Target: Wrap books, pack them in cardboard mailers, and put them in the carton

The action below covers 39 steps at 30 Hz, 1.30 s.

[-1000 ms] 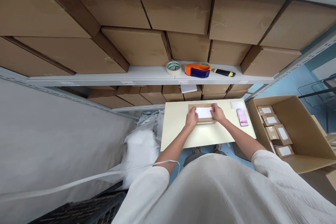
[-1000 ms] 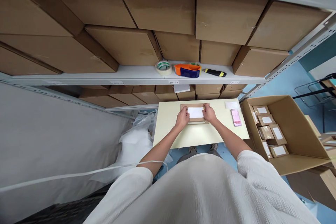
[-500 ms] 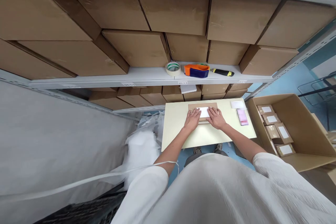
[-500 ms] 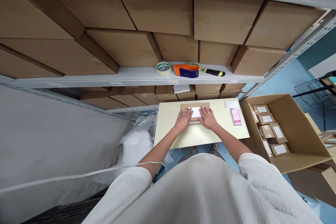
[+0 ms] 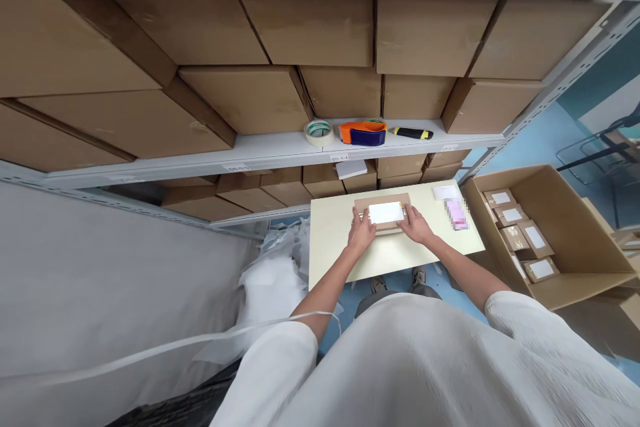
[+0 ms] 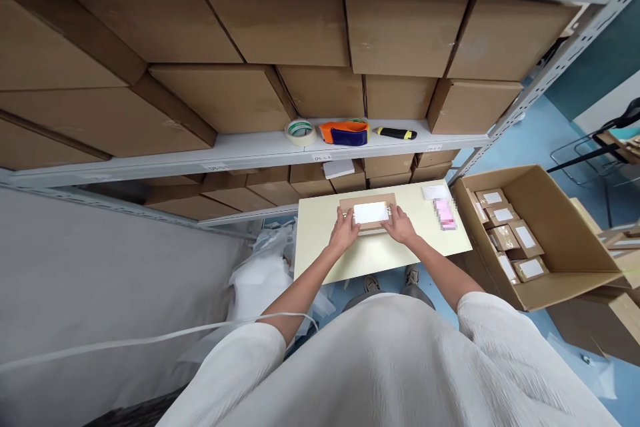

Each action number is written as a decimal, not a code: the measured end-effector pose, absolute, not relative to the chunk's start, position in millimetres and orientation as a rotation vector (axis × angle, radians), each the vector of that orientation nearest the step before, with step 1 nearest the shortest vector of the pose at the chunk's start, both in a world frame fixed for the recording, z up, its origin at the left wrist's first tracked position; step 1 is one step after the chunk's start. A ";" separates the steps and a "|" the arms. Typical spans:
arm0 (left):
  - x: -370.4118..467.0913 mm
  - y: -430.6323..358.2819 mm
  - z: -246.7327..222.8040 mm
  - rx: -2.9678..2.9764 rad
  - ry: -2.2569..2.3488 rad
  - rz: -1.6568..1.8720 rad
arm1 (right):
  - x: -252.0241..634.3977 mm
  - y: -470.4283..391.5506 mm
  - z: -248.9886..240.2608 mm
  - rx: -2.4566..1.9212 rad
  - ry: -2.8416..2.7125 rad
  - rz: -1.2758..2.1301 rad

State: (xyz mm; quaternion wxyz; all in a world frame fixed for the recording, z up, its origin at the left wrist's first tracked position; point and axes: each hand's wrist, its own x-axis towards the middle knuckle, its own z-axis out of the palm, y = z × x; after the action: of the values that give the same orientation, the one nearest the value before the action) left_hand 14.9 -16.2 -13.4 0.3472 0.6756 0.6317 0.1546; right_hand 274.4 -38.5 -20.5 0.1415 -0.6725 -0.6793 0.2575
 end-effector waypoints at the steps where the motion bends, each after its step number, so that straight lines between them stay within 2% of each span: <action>1: 17.0 -17.2 -11.2 1.752 1.638 0.407 | 276.9 -41.5 -18.5 -1.941 -1.958 0.735; 8: 50.1 -19.5 23.3 1.869 1.607 0.471 | 315.3 -62.0 2.3 -1.919 -1.875 0.657; 15: 124.1 -18.3 56.4 2.008 1.467 0.533 | 390.7 -89.9 28.5 -1.893 -1.740 0.456; 29: 408.8 -81.3 81.3 2.136 0.884 0.544 | 635.0 -253.3 59.1 -2.109 -1.280 0.182; 34: 493.0 -92.2 71.8 2.154 0.686 0.463 | 685.2 -304.8 53.4 -2.195 -1.102 0.147; 39: 558.8 -93.1 51.1 2.179 0.735 0.203 | 707.2 -333.5 35.0 -2.318 -0.871 0.170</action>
State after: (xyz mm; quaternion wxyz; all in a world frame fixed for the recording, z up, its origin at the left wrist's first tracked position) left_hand 558.8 -93.1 51.1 0.4047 0.8631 0.2913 0.0805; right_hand 707.2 -333.5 35.0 0.3238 -0.8836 -0.3320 0.0650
